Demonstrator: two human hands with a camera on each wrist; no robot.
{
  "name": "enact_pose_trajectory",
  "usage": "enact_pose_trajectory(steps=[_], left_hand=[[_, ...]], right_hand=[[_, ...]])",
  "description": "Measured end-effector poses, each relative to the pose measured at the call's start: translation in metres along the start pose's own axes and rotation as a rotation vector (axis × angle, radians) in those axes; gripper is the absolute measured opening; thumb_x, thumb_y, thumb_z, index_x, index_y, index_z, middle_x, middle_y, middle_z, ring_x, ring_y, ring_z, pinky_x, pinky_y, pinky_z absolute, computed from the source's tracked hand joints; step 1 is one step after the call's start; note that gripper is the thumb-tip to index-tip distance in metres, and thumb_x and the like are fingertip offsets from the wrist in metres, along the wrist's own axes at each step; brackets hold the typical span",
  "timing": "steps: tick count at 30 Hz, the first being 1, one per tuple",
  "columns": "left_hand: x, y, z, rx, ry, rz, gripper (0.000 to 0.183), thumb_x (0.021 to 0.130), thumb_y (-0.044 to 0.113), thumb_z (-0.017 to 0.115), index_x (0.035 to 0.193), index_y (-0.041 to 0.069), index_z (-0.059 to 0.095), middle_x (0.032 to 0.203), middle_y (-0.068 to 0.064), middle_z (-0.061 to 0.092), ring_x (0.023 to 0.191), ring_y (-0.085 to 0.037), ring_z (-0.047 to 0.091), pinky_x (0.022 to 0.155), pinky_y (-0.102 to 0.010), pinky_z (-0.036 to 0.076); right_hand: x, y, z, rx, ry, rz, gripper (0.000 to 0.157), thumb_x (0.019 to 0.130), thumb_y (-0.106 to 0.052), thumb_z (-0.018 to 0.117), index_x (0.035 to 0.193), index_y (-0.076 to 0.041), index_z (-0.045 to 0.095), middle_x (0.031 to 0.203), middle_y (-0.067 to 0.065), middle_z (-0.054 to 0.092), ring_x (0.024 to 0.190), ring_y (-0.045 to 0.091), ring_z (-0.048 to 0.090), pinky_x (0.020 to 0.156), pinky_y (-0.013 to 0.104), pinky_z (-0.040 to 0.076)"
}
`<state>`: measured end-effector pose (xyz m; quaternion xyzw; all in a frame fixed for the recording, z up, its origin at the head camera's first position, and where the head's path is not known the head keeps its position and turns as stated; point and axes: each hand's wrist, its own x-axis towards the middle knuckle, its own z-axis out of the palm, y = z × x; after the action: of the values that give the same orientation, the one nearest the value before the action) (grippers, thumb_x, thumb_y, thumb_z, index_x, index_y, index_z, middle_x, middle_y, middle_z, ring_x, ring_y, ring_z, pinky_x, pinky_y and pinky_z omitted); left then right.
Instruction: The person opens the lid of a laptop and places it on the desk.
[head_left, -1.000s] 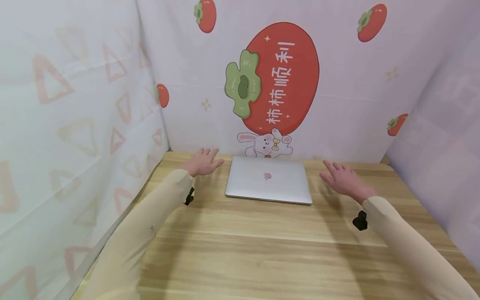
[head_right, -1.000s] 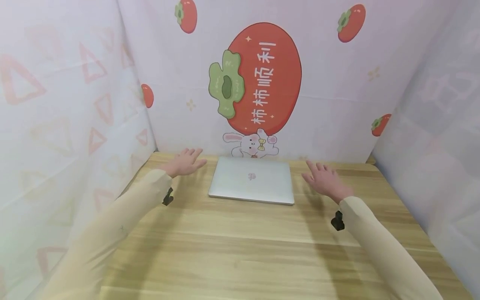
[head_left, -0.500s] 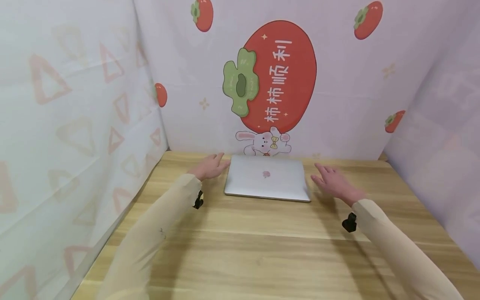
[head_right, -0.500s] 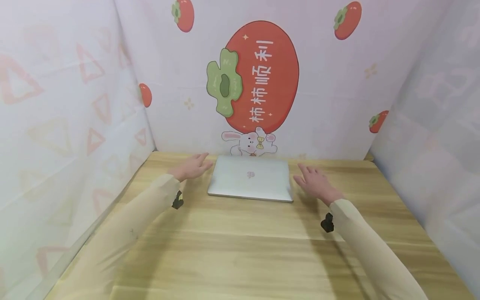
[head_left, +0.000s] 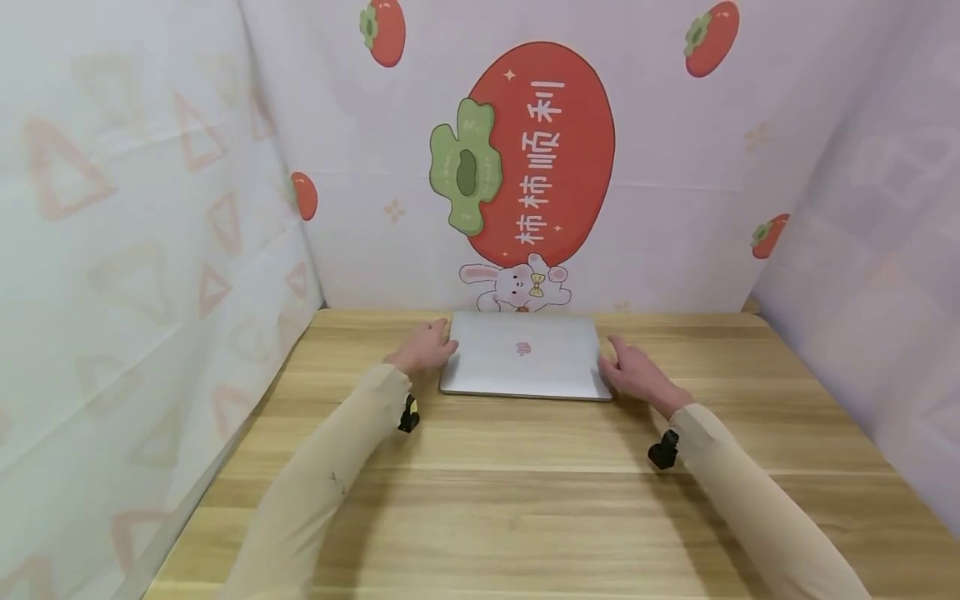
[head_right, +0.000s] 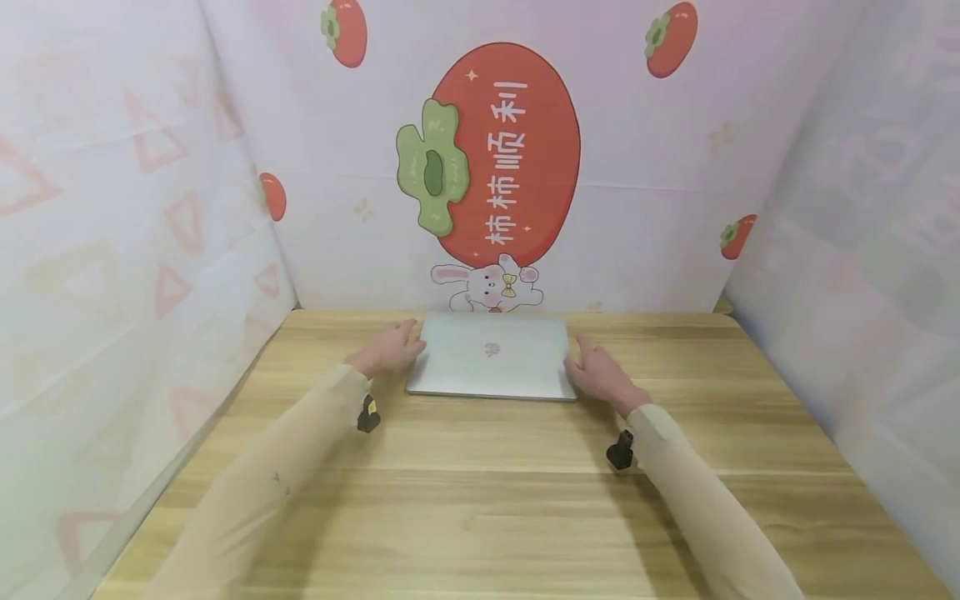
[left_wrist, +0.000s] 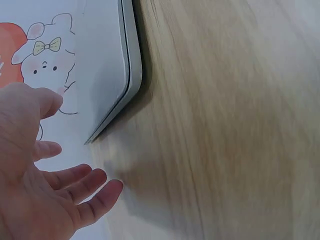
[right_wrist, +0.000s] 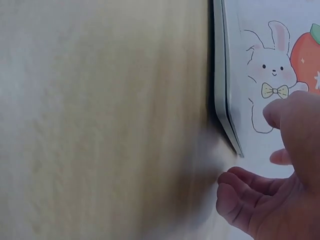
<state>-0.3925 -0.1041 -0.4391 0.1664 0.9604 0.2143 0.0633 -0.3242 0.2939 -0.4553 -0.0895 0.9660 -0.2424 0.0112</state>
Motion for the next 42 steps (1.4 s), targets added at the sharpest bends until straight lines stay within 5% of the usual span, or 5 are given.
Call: enact_pose_trajectory(steps=[5, 21, 28, 36, 42], left_hand=[[0.002, 0.000, 0.008, -0.045, 0.050, -0.005, 0.064, 0.094, 0.035, 0.045, 0.142, -0.003, 0.027, 0.143, -0.022, 0.037, 0.131, -0.035, 0.035, 0.108, -0.045, 0.029], [0.003, 0.004, 0.018, -0.190, 0.036, -0.031, 0.062, 0.095, 0.030, 0.045, 0.141, -0.007, 0.027, 0.133, -0.023, 0.046, 0.097, -0.026, 0.056, 0.084, -0.035, 0.048], [0.003, 0.004, 0.018, -0.264, 0.008, -0.069, 0.024, 0.093, 0.025, 0.044, 0.097, 0.003, 0.050, 0.075, -0.010, 0.052, 0.054, -0.016, 0.048, 0.046, -0.026, 0.043], [-0.001, 0.011, 0.015, -0.245, 0.013, -0.109, 0.015, 0.090, 0.019, 0.045, 0.089, 0.004, 0.049, 0.072, -0.006, 0.048, 0.055, -0.016, 0.046, 0.046, -0.025, 0.040], [0.000, 0.010, 0.015, -0.291, -0.006, -0.210, 0.030, 0.087, 0.015, 0.045, 0.058, 0.011, 0.039, 0.051, 0.001, 0.037, 0.041, -0.012, 0.038, 0.038, -0.024, 0.037]], right_hand=[[0.000, -0.006, 0.008, 0.028, 0.004, 0.045, 0.065, 0.096, -0.031, 0.044, 0.144, 0.005, 0.018, 0.104, 0.025, 0.060, 0.087, 0.028, 0.056, 0.081, 0.046, 0.046], [0.001, -0.018, 0.014, 0.017, -0.018, 0.079, 0.066, 0.095, -0.030, 0.042, 0.142, 0.010, 0.019, 0.127, 0.034, 0.046, 0.116, 0.042, 0.046, 0.100, 0.056, 0.033], [0.002, -0.018, 0.013, 0.015, -0.020, 0.095, 0.065, 0.095, -0.029, 0.041, 0.141, 0.010, 0.019, 0.134, 0.035, 0.038, 0.122, 0.044, 0.040, 0.102, 0.057, 0.031], [0.005, -0.019, 0.015, 0.010, -0.015, 0.141, 0.062, 0.095, -0.028, 0.038, 0.141, 0.009, 0.021, 0.135, 0.035, 0.038, 0.122, 0.043, 0.041, 0.101, 0.056, 0.033], [0.005, -0.025, 0.015, 0.038, -0.019, 0.201, 0.043, 0.091, -0.025, 0.038, 0.118, 0.007, 0.044, 0.099, 0.023, 0.054, 0.086, 0.031, 0.052, 0.072, 0.039, 0.047]])
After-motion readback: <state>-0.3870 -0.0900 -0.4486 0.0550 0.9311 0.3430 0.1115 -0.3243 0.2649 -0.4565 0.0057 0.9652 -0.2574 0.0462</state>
